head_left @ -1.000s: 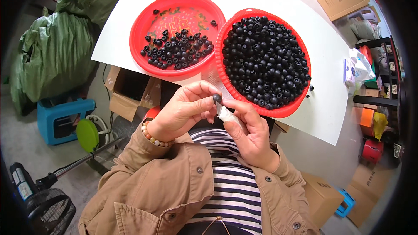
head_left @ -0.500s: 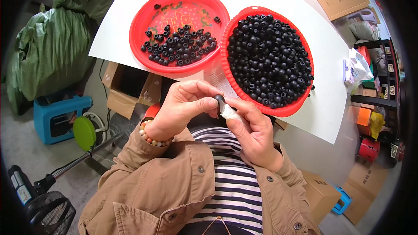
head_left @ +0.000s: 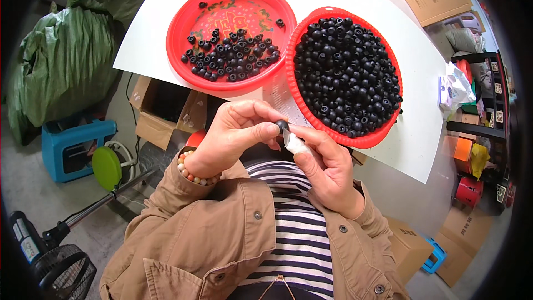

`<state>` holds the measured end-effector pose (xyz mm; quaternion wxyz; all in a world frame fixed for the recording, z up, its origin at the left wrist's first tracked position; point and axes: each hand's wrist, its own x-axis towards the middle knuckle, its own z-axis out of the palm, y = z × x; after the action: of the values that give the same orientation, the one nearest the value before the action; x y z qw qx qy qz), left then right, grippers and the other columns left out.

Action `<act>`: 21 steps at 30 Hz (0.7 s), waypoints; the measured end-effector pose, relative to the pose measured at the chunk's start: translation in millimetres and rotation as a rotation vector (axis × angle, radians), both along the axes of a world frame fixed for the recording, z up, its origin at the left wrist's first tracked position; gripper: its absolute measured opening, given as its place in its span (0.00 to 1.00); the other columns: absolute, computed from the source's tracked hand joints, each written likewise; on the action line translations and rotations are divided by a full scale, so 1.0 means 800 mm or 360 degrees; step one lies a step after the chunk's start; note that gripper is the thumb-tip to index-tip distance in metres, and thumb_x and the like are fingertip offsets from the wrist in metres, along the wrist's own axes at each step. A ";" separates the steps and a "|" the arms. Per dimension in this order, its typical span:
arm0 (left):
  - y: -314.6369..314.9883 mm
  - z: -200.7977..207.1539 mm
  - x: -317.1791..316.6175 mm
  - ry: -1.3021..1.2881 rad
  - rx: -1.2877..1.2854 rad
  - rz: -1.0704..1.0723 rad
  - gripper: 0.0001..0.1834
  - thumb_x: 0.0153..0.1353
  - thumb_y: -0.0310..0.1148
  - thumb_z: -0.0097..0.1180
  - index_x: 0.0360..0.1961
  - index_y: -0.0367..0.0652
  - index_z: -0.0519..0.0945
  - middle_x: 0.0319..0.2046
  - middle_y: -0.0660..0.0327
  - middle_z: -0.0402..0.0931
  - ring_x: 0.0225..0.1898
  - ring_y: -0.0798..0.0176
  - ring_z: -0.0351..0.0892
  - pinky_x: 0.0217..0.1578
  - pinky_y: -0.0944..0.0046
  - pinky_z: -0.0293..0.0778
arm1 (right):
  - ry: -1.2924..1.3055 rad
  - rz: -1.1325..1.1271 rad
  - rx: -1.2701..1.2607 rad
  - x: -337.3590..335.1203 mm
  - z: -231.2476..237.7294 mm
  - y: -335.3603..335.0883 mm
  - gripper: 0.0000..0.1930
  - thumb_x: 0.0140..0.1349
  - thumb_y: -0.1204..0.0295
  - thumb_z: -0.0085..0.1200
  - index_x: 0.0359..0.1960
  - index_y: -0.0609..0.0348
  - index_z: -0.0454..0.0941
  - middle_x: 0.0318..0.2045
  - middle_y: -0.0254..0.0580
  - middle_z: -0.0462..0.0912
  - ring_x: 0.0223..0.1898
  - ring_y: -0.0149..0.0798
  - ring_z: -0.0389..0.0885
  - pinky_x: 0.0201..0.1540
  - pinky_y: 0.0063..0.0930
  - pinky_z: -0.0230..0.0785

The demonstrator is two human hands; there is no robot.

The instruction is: Sorting and cleaning berries by removing stems and placing them into a separate bowl.

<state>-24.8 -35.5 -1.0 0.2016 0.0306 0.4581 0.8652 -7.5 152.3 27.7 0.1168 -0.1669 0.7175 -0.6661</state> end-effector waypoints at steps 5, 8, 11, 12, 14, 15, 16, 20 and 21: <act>0.000 0.000 0.001 -0.0017 0.0019 0.0018 0.09 0.55 0.28 0.56 0.35 0.34 0.74 0.31 0.60 0.71 0.30 0.71 0.74 0.30 0.74 0.74 | -0.0002 0.0007 -0.0015 0.000 0.000 -0.002 0.15 0.58 0.76 0.51 0.47 0.66 0.70 0.39 0.45 0.78 0.40 0.32 0.77 0.43 0.21 0.67; 0.000 -0.002 0.001 0.0024 0.0022 0.0032 0.09 0.54 0.28 0.56 0.34 0.34 0.75 0.31 0.60 0.71 0.30 0.71 0.73 0.30 0.74 0.74 | -0.0100 0.0009 -0.0100 0.001 -0.001 -0.004 0.15 0.59 0.76 0.50 0.47 0.66 0.70 0.39 0.43 0.77 0.40 0.29 0.75 0.43 0.20 0.66; 0.001 -0.003 0.000 0.0103 0.0011 0.0039 0.08 0.54 0.27 0.56 0.34 0.34 0.75 0.31 0.60 0.72 0.30 0.71 0.73 0.30 0.74 0.73 | -0.0249 -0.0020 -0.0198 0.005 -0.001 -0.006 0.14 0.60 0.75 0.49 0.48 0.66 0.69 0.39 0.40 0.77 0.40 0.26 0.73 0.43 0.19 0.64; 0.001 -0.004 -0.001 0.0133 0.0007 0.0038 0.07 0.54 0.27 0.56 0.33 0.34 0.76 0.31 0.60 0.72 0.30 0.71 0.73 0.30 0.74 0.72 | -0.0270 -0.0040 -0.0205 0.006 0.000 -0.007 0.14 0.60 0.75 0.48 0.48 0.66 0.69 0.39 0.39 0.76 0.40 0.25 0.72 0.43 0.18 0.64; 0.003 -0.005 -0.001 0.0158 -0.0023 0.0086 0.07 0.54 0.26 0.57 0.33 0.35 0.76 0.30 0.60 0.72 0.30 0.71 0.72 0.30 0.75 0.71 | -0.0320 -0.0056 -0.0211 0.006 0.001 -0.009 0.14 0.61 0.75 0.48 0.48 0.66 0.69 0.38 0.38 0.76 0.39 0.24 0.71 0.43 0.17 0.63; 0.003 -0.006 -0.001 0.0170 -0.0039 0.0108 0.07 0.54 0.26 0.57 0.33 0.35 0.76 0.30 0.59 0.72 0.30 0.71 0.72 0.30 0.75 0.70 | -0.0348 -0.0061 -0.0208 0.006 0.002 -0.010 0.13 0.61 0.75 0.47 0.47 0.66 0.69 0.38 0.37 0.76 0.39 0.23 0.71 0.43 0.17 0.63; 0.004 -0.008 -0.001 0.0178 -0.0046 0.0119 0.07 0.53 0.26 0.57 0.33 0.35 0.76 0.30 0.59 0.72 0.30 0.72 0.72 0.30 0.75 0.70 | -0.0375 -0.0068 -0.0201 0.006 0.002 -0.011 0.13 0.61 0.75 0.47 0.47 0.66 0.69 0.38 0.37 0.76 0.39 0.23 0.71 0.42 0.16 0.63; 0.005 -0.010 0.000 0.0244 -0.0115 0.0183 0.07 0.53 0.25 0.57 0.33 0.35 0.76 0.30 0.59 0.73 0.29 0.71 0.72 0.29 0.74 0.70 | -0.0419 -0.0090 -0.0225 0.005 0.003 -0.014 0.13 0.62 0.75 0.46 0.47 0.65 0.69 0.37 0.36 0.75 0.38 0.23 0.70 0.42 0.16 0.63; 0.005 -0.011 0.000 0.0269 -0.0143 0.0203 0.06 0.53 0.25 0.57 0.33 0.35 0.76 0.30 0.59 0.73 0.29 0.71 0.72 0.29 0.74 0.70 | -0.0446 -0.0093 -0.0234 0.006 0.004 -0.014 0.13 0.62 0.75 0.46 0.47 0.66 0.69 0.38 0.36 0.75 0.39 0.23 0.70 0.43 0.16 0.63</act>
<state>-25.0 -31.6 -9.4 0.1079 0.0652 0.5127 0.8493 -3.0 141.2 30.9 0.1837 -0.0596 0.6480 -0.7367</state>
